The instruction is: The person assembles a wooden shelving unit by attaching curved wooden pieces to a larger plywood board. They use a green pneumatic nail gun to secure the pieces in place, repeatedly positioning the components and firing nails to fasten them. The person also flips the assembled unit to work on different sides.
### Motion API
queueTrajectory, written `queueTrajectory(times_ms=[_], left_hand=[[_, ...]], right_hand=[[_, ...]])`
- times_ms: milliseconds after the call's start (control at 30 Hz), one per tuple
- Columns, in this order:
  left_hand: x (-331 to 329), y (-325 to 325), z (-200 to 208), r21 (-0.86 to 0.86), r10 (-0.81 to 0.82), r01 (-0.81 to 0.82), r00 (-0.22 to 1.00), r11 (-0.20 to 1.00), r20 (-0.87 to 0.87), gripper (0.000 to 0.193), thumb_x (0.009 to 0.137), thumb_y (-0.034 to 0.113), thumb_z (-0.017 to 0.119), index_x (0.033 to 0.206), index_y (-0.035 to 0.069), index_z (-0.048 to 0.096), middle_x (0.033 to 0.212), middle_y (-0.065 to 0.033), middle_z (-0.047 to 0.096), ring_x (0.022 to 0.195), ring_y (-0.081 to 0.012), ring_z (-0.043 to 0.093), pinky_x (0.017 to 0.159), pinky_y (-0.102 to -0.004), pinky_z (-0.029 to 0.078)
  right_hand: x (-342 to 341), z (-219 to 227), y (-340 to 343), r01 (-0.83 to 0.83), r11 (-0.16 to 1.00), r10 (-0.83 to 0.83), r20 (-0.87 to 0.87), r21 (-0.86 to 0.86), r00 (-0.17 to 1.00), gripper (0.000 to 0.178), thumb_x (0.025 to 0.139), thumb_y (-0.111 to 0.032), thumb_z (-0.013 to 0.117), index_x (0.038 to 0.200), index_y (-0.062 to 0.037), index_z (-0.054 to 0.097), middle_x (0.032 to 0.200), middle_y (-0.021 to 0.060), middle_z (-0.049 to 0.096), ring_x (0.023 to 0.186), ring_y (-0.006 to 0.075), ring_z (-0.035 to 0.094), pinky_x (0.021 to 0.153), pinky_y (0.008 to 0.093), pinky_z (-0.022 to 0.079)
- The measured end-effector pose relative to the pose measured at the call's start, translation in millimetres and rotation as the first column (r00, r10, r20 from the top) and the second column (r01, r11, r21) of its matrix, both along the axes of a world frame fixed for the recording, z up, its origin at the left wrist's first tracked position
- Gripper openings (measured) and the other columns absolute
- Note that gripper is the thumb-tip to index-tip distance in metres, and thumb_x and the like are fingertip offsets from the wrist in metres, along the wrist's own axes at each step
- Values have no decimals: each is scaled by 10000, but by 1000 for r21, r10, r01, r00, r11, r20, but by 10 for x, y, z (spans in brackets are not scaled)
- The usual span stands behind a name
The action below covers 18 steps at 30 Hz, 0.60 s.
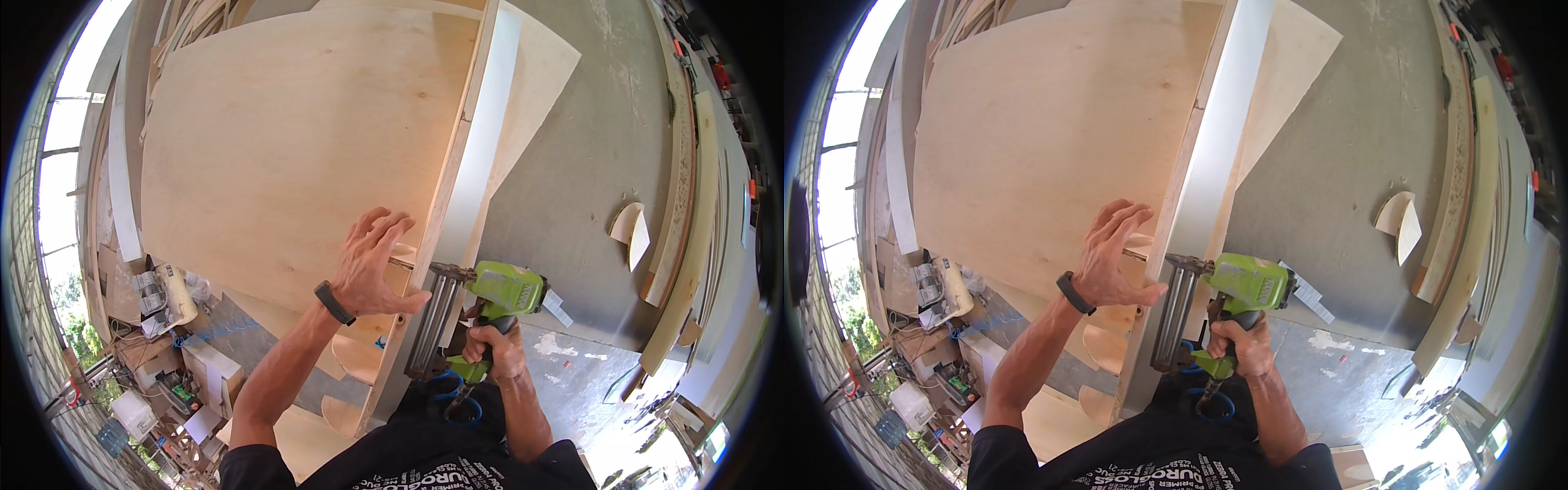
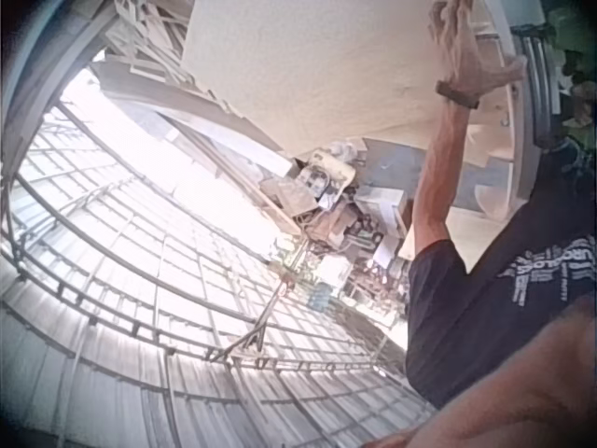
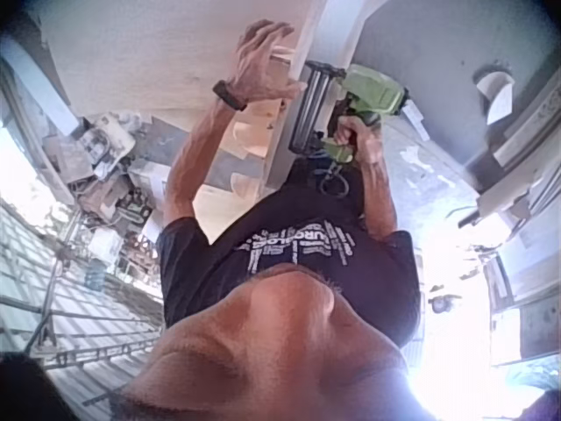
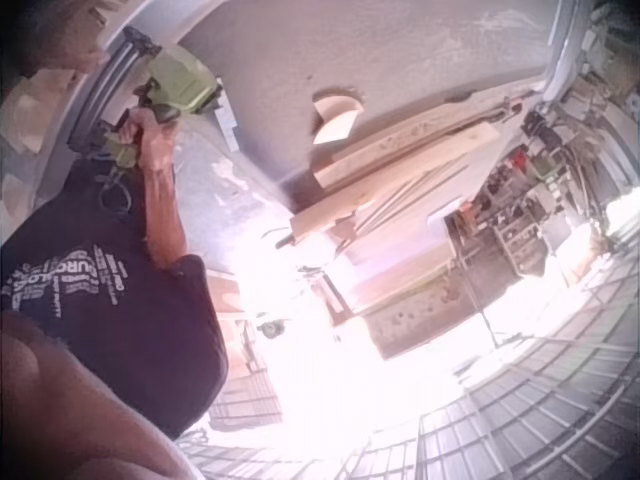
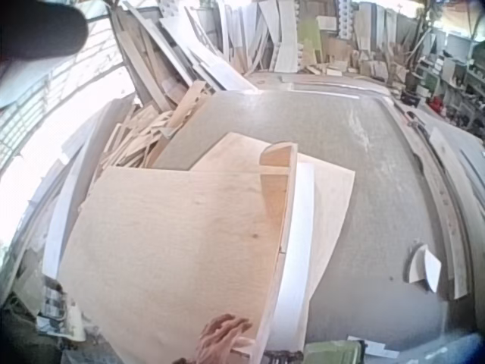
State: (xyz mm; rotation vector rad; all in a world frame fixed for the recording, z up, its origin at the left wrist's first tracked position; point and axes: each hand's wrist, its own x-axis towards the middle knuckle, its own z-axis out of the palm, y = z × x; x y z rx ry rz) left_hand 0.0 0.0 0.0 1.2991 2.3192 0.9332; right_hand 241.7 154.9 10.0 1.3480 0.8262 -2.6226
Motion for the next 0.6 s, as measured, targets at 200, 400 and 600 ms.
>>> queueTrajectory(times_ms=[200, 400, 600], left_hand=[[46, -11, -4, 15, -5, 5, 1000, 1000, 1, 929, 587, 447, 877, 1333, -25, 588, 1363, -188, 611, 1328, -417, 507, 1088, -533, 457], [-13, -19, -11, 4, -8, 8, 1000, 1000, -7, 929, 589, 445, 878, 1335, -23, 584, 1369, -189, 606, 1328, -415, 506, 1088, -535, 454], [-18, 4, -17, 7, -6, 6, 1000, 1000, -8, 934, 587, 444, 883, 1336, -25, 582, 1372, -191, 604, 1325, -414, 507, 1092, -535, 449]], right_hand=[[62, 76, -4, 24, 1000, -24, 9, -10, 1000, 289, 844, 43, 595, 1132, 59, 601, 581, 51, 444, 459, 174, 448, 473, 347, 403], [-4, 81, -12, 8, 1000, -8, -26, 5, 1000, 286, 829, 44, 598, 1114, 68, 606, 581, 49, 440, 451, 170, 442, 469, 345, 395], [-18, 68, 21, 5, 1000, -5, -30, 1, 1000, 291, 824, 35, 600, 1113, 68, 607, 583, 50, 441, 453, 172, 449, 468, 347, 394]])
